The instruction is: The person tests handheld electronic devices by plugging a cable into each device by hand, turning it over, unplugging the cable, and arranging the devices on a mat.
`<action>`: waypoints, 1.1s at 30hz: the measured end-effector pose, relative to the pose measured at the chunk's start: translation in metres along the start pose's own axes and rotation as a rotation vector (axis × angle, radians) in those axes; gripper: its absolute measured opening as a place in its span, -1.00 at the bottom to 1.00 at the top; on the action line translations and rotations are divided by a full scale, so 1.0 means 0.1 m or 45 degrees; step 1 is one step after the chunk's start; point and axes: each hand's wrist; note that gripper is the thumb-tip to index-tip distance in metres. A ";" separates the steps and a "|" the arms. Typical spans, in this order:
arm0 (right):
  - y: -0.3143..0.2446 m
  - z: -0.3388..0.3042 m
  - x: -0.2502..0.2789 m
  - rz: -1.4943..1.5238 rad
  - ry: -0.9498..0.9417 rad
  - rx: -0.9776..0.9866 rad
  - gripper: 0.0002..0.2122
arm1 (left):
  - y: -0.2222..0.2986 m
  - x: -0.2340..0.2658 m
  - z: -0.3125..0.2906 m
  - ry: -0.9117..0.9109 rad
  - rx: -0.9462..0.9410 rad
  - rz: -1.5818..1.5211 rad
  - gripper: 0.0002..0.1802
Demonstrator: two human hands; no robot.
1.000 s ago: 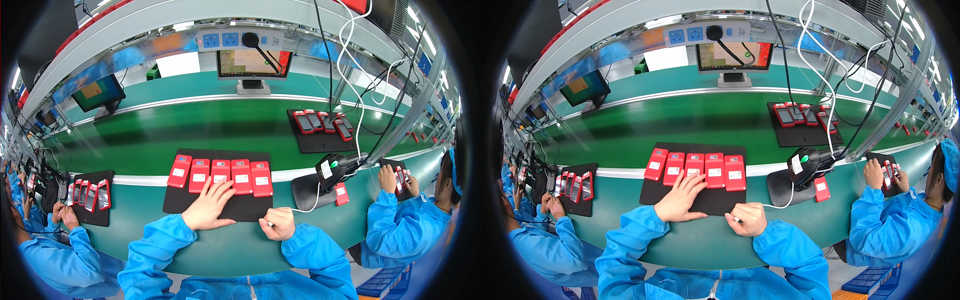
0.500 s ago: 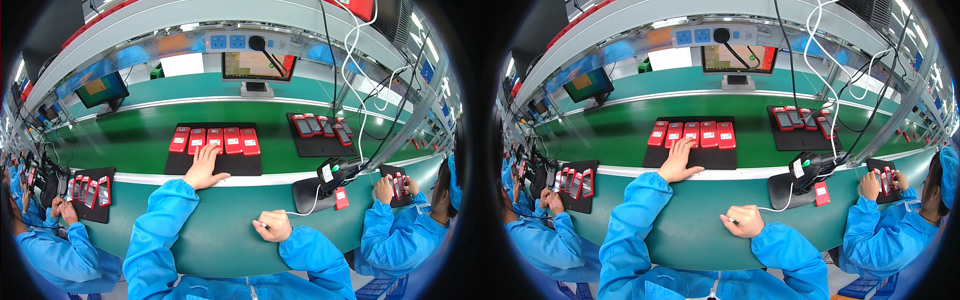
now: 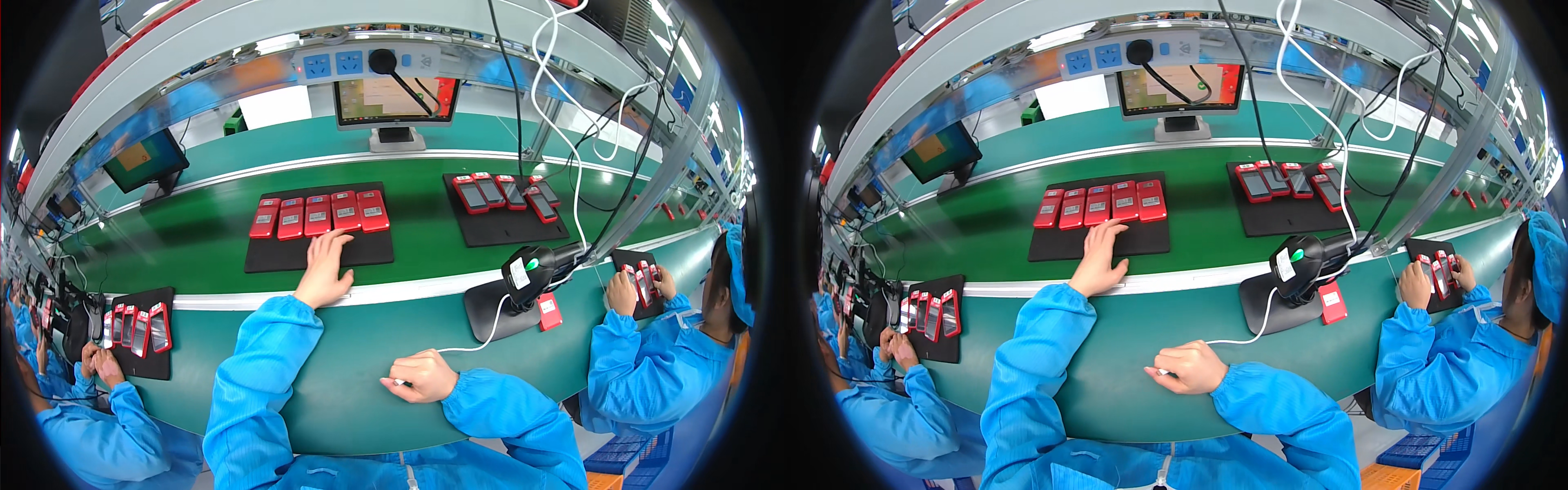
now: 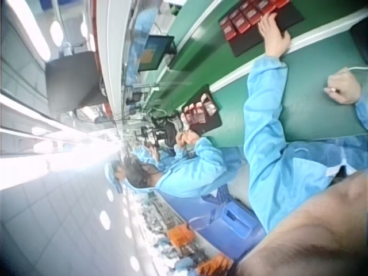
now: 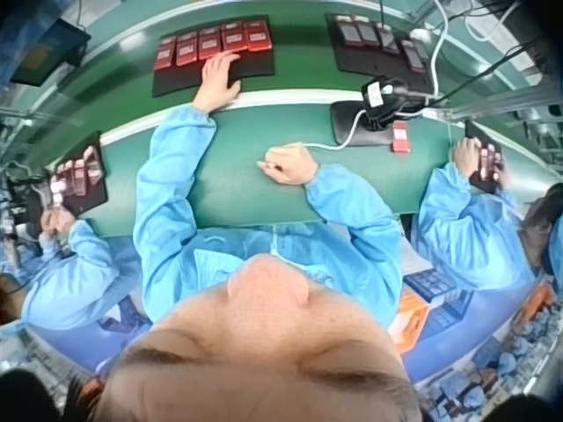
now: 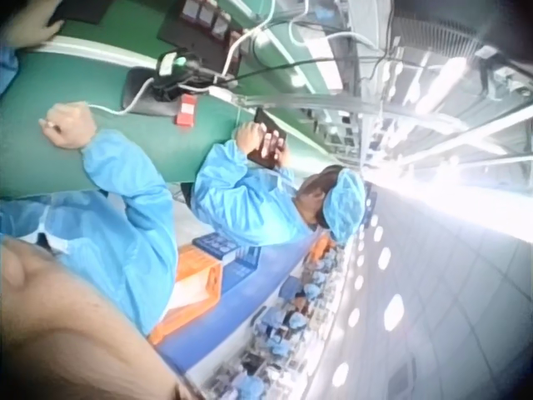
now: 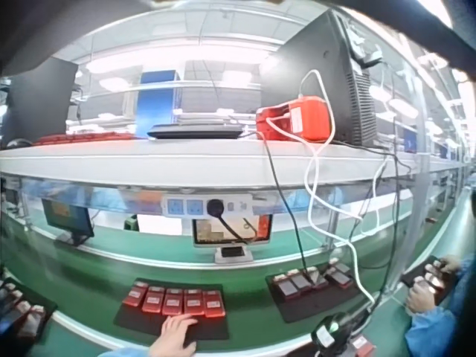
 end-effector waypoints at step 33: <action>0.12 -0.16 -0.04 0.062 -0.048 0.002 -0.75 | 1.72 -2.03 1.79 -0.382 0.941 -1.188 -0.06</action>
Point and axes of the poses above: each hand's wrist, its own z-axis towards the middle knuckle, its own x-axis out of the back of the hand, y = z × x, and after that the axes turned 12 degrees about x, right-handed
